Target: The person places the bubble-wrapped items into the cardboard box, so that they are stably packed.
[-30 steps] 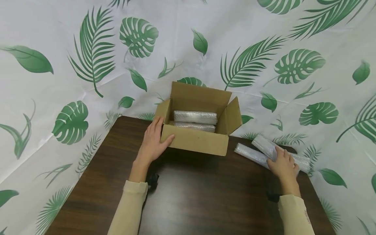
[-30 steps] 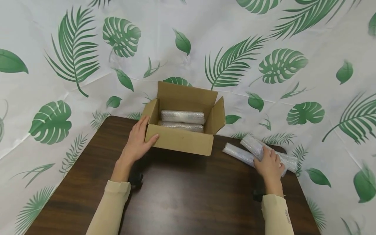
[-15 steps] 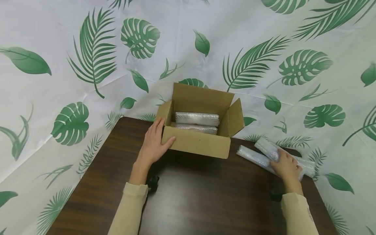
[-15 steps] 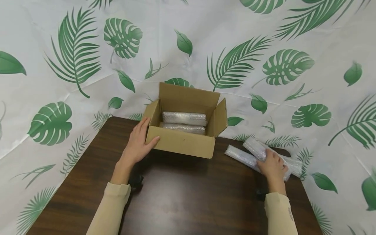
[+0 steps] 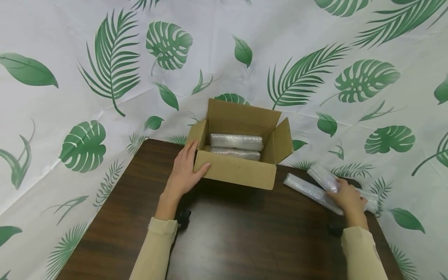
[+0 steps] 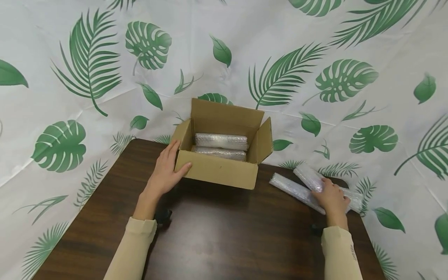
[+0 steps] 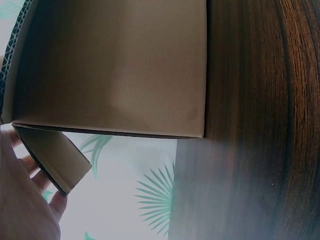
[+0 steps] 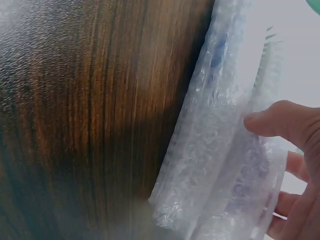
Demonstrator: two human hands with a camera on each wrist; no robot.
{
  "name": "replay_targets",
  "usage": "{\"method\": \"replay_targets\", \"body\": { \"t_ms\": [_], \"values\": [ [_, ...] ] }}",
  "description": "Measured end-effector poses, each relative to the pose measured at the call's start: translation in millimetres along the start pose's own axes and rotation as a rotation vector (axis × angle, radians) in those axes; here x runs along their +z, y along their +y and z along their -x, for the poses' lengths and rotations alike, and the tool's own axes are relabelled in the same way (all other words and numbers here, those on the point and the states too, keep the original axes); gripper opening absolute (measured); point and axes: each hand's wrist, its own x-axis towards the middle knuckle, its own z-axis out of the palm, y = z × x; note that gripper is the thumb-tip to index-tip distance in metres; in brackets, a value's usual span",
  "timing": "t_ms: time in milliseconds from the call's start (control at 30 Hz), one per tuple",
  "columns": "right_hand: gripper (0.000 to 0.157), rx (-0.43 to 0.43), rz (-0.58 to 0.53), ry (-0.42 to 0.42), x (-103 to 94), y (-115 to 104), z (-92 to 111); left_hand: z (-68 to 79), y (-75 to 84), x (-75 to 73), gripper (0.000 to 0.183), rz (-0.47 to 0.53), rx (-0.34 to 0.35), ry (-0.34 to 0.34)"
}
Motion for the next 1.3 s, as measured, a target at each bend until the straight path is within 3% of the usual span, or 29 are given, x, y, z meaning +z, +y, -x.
{"method": "replay_targets", "body": {
  "t_ms": [300, 600, 1300],
  "values": [
    [0.078, -0.089, -0.004, 0.169, -4.7, -2.5, 6.6, -0.8, 2.5, -0.9, 0.094, 0.005, 0.003, 0.010],
    [0.074, -0.144, -0.013, 0.363, -6.1, -32.8, 20.7, 0.7, 1.7, -0.9, 0.093, 0.011, -0.016, -0.006],
    [0.066, -0.362, -0.135, 0.780, -52.3, -94.8, 59.2, 0.9, 2.3, 2.5, 0.091, 0.042, -0.010, 0.005]
  ]
}}
